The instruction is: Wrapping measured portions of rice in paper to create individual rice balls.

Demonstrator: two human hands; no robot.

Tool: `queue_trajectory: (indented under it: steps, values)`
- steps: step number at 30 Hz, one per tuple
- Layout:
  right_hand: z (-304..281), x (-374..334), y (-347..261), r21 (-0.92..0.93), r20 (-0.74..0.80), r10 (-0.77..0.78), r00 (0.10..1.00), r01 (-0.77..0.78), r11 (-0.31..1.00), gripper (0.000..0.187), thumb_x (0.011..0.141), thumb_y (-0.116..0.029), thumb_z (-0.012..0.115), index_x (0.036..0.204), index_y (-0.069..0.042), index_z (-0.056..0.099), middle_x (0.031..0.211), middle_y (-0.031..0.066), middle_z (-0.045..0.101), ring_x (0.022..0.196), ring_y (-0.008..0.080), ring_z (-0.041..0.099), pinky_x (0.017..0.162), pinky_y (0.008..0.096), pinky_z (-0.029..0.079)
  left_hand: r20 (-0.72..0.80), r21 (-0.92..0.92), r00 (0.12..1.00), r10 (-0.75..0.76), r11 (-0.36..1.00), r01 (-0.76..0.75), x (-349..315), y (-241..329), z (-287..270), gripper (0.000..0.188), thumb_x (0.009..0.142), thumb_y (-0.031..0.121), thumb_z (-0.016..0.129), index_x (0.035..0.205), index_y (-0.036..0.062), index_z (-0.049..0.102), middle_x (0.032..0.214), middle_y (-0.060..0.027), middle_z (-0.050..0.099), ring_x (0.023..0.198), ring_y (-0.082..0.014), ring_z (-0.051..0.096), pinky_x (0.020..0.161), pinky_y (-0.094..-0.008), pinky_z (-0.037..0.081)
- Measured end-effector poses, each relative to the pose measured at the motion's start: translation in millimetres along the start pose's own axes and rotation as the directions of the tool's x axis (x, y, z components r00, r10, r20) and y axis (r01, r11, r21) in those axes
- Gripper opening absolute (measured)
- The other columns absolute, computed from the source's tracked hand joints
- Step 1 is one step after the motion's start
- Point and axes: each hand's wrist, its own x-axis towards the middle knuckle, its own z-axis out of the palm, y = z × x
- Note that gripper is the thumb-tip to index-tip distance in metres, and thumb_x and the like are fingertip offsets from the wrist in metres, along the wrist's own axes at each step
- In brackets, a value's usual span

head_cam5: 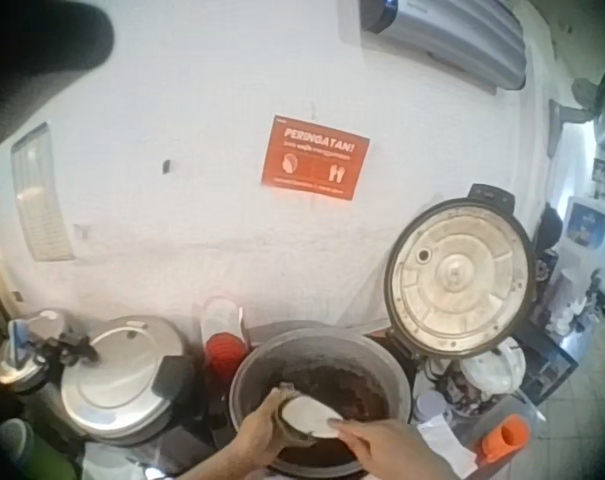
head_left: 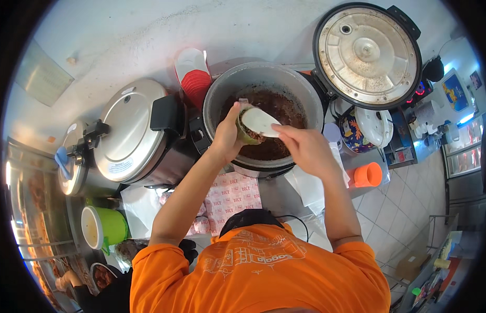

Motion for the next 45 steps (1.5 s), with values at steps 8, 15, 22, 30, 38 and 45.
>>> queue_trajectory:
  steps: [8, 15, 22, 30, 38, 45]
  values:
    - [41.0, -30.0, -7.5, 0.377, -0.183, 0.224, 0.957, -0.143, 0.915, 0.029, 0.1, -0.011, 0.047, 0.125, -0.004, 0.06, 0.107, 0.0265, 0.066, 0.093, 0.0444, 0.064, 0.077, 0.043, 0.051, -0.185, 0.191, 0.819, 0.543, 0.837, -0.512, 9.2, -43.7, 1.7, 0.045, 0.106, 0.037, 0.039, 0.138, 0.0055, 0.037, 0.14, -0.0116, 0.039, 0.127, -0.0208, 0.043, 0.11, -0.0331, 0.031]
    - [59.4, -2.4, -11.5, 0.3, -0.241, 0.112, 0.964, -0.035, 0.953, 0.03, 0.1, -0.011, 0.047, 0.127, -0.003, 0.058, 0.092, 0.0207, 0.067, 0.075, 0.0371, 0.065, 0.069, 0.0389, 0.048, -0.13, 0.378, 0.789, 0.601, 0.765, -0.521, 9.2, -48.9, 6.9, 0.042, 0.107, 0.036, 0.036, 0.132, 0.003, 0.042, 0.128, -0.0122, 0.052, 0.119, -0.0197, 0.049, 0.103, -0.0316, 0.036]
    - [27.5, 5.7, -5.8, 0.469, -0.151, 0.235, 0.96, -0.14, 0.872, 0.031, 0.102, -0.016, 0.047, 0.125, -0.001, 0.061, 0.071, 0.0068, 0.054, 0.064, 0.014, 0.049, 0.063, 0.0289, 0.042, -0.029, 0.388, 0.748, 0.663, 0.697, -0.603, 9.3, -26.3, 16.5, 0.038, 0.108, 0.032, 0.035, 0.129, 0.0025, 0.047, 0.123, -0.0091, 0.054, 0.113, -0.0147, 0.05, 0.101, -0.0294, 0.038]
    - [30.8, -5.1, -22.9, 0.403, -0.128, 0.179, 0.976, -0.113, 0.908, 0.032, 0.097, -0.012, 0.054, 0.127, -0.007, 0.062, 0.092, 0.0258, 0.066, 0.082, 0.0399, 0.066, 0.071, 0.041, 0.052, -0.106, 0.317, 0.75, 0.653, 0.737, -0.597, 5.6, -19.0, 11.9, 0.037, 0.108, 0.03, 0.033, 0.123, 0.0017, 0.052, 0.114, -0.0071, 0.058, 0.104, -0.0135, 0.054, 0.097, -0.0283, 0.04]
    - [21.1, -0.5, 0.5, 0.322, -0.209, 0.042, 0.977, 0.028, 0.946, 0.032, 0.099, -0.015, 0.053, 0.13, -0.012, 0.06, 0.103, 0.0203, 0.068, 0.083, 0.0346, 0.067, 0.079, 0.0391, 0.052, -0.307, -0.135, 0.869, 0.387, 0.887, -0.442, -19.6, -15.3, -8.9, 0.048, 0.103, 0.043, 0.041, 0.126, 0.0042, 0.055, 0.119, -0.0103, 0.063, 0.112, -0.0246, 0.06, 0.094, -0.0401, 0.051]
    - [42.8, -9.1, -15.7, 0.312, -0.1, -0.091, 0.991, 0.118, 0.943, 0.039, 0.1, -0.013, 0.049, 0.139, -0.007, 0.049, 0.102, 0.0159, 0.061, 0.089, 0.0292, 0.062, 0.075, 0.0375, 0.05, -0.352, -0.387, 0.873, 0.339, 0.796, -0.465, -110.5, -40.4, -23.3, 0.083, 0.093, 0.074, 0.03, 0.127, 0.0033, 0.055, 0.122, -0.0121, 0.063, 0.113, -0.026, 0.06, 0.101, -0.0414, 0.046]
